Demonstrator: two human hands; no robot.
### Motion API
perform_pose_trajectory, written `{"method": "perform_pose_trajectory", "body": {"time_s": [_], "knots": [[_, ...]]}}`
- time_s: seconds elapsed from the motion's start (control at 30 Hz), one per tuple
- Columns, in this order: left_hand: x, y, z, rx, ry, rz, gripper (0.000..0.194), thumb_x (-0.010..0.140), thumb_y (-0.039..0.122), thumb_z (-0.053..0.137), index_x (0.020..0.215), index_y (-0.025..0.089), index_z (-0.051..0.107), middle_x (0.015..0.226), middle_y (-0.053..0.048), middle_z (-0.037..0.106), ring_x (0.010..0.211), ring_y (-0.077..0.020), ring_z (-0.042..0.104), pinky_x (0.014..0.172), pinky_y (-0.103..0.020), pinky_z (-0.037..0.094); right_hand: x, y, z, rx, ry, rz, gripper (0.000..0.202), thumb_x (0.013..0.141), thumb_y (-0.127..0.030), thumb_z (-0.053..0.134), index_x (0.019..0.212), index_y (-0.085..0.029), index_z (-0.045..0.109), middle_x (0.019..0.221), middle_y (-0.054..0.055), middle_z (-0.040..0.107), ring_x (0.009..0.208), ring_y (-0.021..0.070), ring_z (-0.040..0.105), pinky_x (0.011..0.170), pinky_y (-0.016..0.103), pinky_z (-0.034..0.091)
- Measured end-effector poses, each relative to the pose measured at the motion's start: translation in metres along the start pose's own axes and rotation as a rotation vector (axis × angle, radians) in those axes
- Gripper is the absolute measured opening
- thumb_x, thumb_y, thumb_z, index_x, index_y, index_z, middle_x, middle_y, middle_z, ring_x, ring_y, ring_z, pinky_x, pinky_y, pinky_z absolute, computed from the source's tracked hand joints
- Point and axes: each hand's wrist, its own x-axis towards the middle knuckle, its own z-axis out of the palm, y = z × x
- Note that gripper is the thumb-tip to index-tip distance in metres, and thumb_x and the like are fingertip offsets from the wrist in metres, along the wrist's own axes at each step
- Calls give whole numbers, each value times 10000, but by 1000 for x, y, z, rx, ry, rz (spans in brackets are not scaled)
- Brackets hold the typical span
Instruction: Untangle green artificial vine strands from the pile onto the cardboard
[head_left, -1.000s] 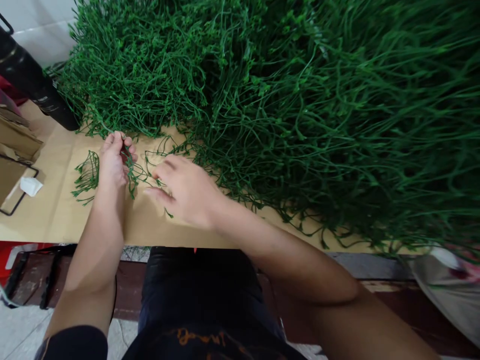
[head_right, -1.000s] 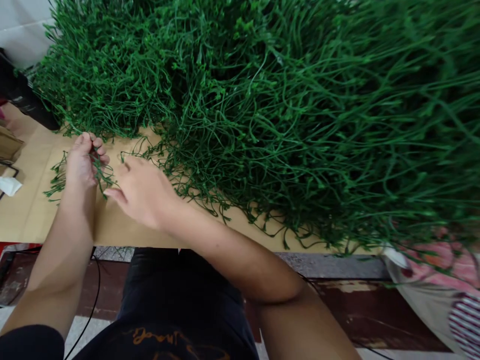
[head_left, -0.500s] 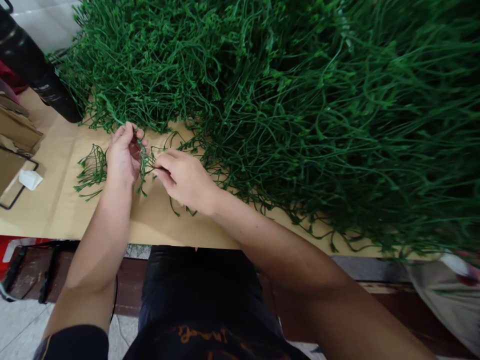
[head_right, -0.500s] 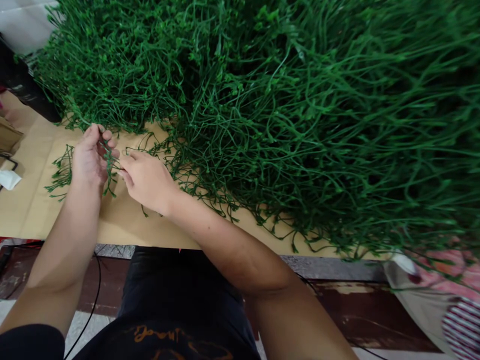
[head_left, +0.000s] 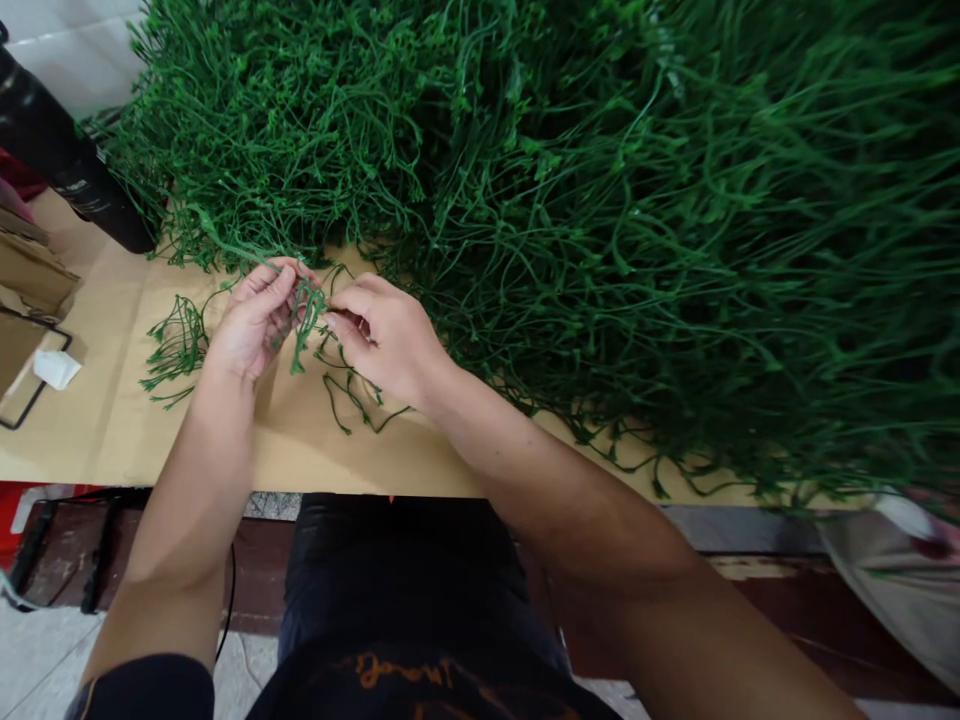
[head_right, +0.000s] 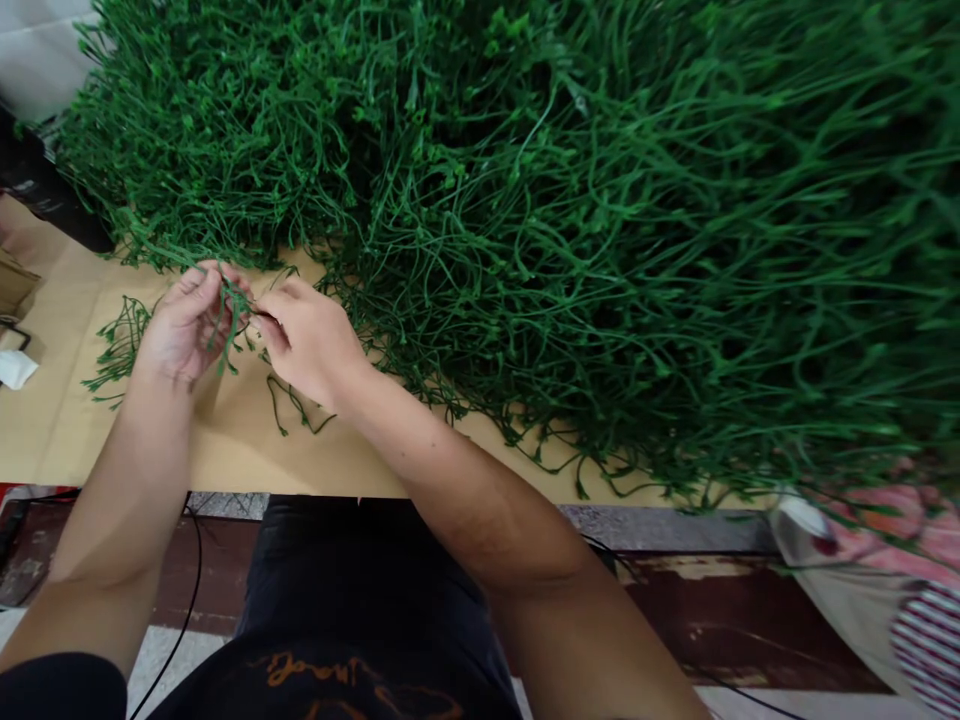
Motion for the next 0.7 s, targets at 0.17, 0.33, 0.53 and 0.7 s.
{"method": "perform_pose_trajectory", "body": {"time_s": [0.17, 0.33, 0.53, 0.7], "knots": [[3, -1, 0, -7, 6, 47, 139, 879, 178, 496, 745, 191, 530, 656, 4, 624, 693, -109, 665, 570, -181, 495, -3, -1, 0, 27, 71, 2, 182, 864, -166, 443, 952, -181, 602, 973, 58, 583, 822, 146, 544, 741, 289, 434], [5, -5, -1, 64, 18, 121, 94, 864, 219, 547, 774, 200, 527, 670, 10, 601, 742, -121, 656, 614, -204, 494, -3, -1, 1, 6, 84, -13, 164, 870, -173, 420, 904, -175, 580, 964, 67, 586, 810, 151, 543, 730, 295, 430], [-1, -2, 3, 60, -21, 70, 75, 821, 236, 629, 789, 174, 602, 654, 25, 527, 538, -62, 515, 546, -192, 431, -1, 7, 6, -62, 185, -85, 92, 840, -163, 428, 791, -192, 500, 851, 54, 580, 825, 179, 516, 772, 329, 420], [-5, 4, 4, -23, -42, 23, 201, 889, 287, 529, 920, 132, 654, 604, 16, 478, 558, -71, 524, 563, -189, 451, 1, 14, 11, -39, 157, -111, 89, 822, -135, 400, 778, -204, 435, 810, 44, 550, 800, 181, 495, 766, 347, 417]]}}
